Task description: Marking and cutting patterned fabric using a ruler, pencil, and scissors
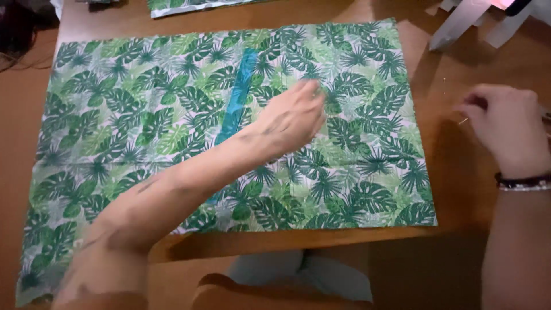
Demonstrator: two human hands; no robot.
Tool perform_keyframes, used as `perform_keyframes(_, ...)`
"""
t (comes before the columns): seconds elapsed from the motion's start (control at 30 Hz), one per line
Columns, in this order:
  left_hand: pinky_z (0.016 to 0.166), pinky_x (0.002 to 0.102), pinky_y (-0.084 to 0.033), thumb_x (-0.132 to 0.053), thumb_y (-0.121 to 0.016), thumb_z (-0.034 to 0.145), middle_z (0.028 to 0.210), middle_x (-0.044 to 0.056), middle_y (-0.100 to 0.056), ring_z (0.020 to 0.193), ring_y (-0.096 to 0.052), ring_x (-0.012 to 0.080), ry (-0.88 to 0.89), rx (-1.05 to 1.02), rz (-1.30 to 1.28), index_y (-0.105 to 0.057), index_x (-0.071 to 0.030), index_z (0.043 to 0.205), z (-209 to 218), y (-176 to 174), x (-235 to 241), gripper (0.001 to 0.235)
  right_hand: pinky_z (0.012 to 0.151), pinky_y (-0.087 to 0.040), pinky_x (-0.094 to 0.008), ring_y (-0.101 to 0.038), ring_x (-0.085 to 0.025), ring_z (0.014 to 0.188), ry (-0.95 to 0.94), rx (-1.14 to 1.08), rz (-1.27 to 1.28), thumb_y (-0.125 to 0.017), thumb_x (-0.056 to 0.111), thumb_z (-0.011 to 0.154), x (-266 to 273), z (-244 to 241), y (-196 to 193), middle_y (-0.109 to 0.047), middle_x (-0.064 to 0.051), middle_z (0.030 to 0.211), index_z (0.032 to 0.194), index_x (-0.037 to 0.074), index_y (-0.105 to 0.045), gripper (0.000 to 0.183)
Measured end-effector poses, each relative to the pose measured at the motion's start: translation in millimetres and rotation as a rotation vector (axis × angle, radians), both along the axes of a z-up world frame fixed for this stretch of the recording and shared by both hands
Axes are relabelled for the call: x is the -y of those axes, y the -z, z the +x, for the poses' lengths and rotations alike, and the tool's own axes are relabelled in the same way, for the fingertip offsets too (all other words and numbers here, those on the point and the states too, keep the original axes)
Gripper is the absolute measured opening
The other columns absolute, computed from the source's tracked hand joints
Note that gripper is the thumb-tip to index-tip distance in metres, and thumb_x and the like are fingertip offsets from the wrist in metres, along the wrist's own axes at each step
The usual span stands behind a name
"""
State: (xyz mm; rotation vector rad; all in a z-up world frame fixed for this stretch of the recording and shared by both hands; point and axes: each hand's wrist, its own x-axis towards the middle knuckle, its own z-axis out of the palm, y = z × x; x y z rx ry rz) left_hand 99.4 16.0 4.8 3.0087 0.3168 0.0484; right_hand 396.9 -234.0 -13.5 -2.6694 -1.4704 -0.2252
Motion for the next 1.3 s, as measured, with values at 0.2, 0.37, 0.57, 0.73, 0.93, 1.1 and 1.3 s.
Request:
perform_keyframes(0.2, 0.111, 0.047, -0.035, -0.034, -0.039, 0.104, 0.127, 0.024, -0.049, 0.123, -0.043, 0.0376, -0.056, 0.198, 0.181, -0.05, 0.004, 0.128, 96, 64, -40, 0.046, 0.074, -0.051, -0.04, -0.064, -0.029, 0.088, -0.286, -0.249, 0.334, -0.067, 0.015, 0.113, -125, -37, -40, -0.068, -0.015, 0.103, 0.11, 0.001, -0.069, 0.014)
perform_keyframes(0.37, 0.125, 0.047, -0.021, -0.05, -0.035, 0.104, 0.159, 0.024, -0.03, 0.15, -0.025, 0.038, -0.182, 0.356, -0.002, -0.032, 0.003, 0.152, 105, 82, -33, 0.071, 0.09, -0.063, -0.023, -0.068, -0.014, 0.097, -0.15, -1.364, 0.748, -0.053, 0.013, 0.107, -208, -80, -43, -0.064, -0.004, 0.106, 0.109, 0.008, -0.057, 0.007)
perform_keyframes(0.57, 0.124, 0.053, 0.002, -0.071, -0.014, 0.095, 0.164, 0.014, -0.026, 0.154, -0.013, 0.0317, -0.213, 0.234, 0.026, -0.022, -0.003, 0.156, 89, 49, -25, 0.092, 0.098, -0.063, -0.029, -0.071, -0.022, 0.103, 0.02, -1.85, 1.006, -0.041, -0.006, 0.103, -243, -42, 39, -0.069, -0.015, 0.111, 0.104, 0.008, -0.048, 0.015)
perform_keyframes(0.73, 0.114, 0.072, 0.01, -0.088, -0.009, 0.079, 0.168, 0.008, 0.004, 0.15, 0.012, 0.0456, -0.336, -0.036, -0.016, -0.002, -0.028, 0.162, 81, 23, -17, 0.102, 0.103, -0.065, -0.025, -0.073, -0.019, 0.116, 0.03, -1.347, 1.056, -0.058, 0.011, 0.101, -220, -3, 55, -0.066, -0.009, 0.114, 0.102, 0.009, -0.054, 0.004)
perform_keyframes(0.93, 0.116, 0.064, 0.014, -0.082, -0.026, 0.086, 0.163, 0.025, -0.017, 0.149, 0.005, 0.0403, -0.412, 0.035, 0.045, -0.026, -0.007, 0.155, 111, 18, -9, 0.101, 0.076, -0.065, -0.023, -0.074, -0.015, 0.081, -0.159, -0.697, 0.853, -0.052, -0.001, 0.109, -206, -8, 45, -0.068, -0.008, 0.094, 0.1, 0.006, -0.056, 0.012)
perform_keyframes(1.1, 0.125, 0.049, -0.016, -0.05, -0.034, 0.098, 0.161, 0.018, -0.031, 0.152, -0.023, 0.0321, -0.318, 0.286, 0.082, -0.035, -0.004, 0.152, 157, 68, -9, 0.071, 0.071, -0.055, -0.032, -0.066, -0.018, 0.073, -0.209, -0.379, 0.847, -0.06, -0.006, 0.096, -207, 6, 61, -0.067, -0.007, 0.09, 0.096, 0.007, -0.065, 0.014)
perform_keyframes(1.3, 0.123, 0.06, -0.003, -0.066, -0.029, 0.097, 0.166, 0.006, -0.021, 0.154, -0.014, 0.0323, -0.363, 0.207, 0.054, -0.027, -0.022, 0.158, 146, 58, -5, 0.076, 0.082, -0.048, -0.042, -0.06, -0.031, 0.088, -0.258, -0.151, 0.811, -0.065, -0.008, 0.092, -202, 18, 66, -0.058, -0.014, 0.094, 0.095, 0.005, -0.071, 0.014)
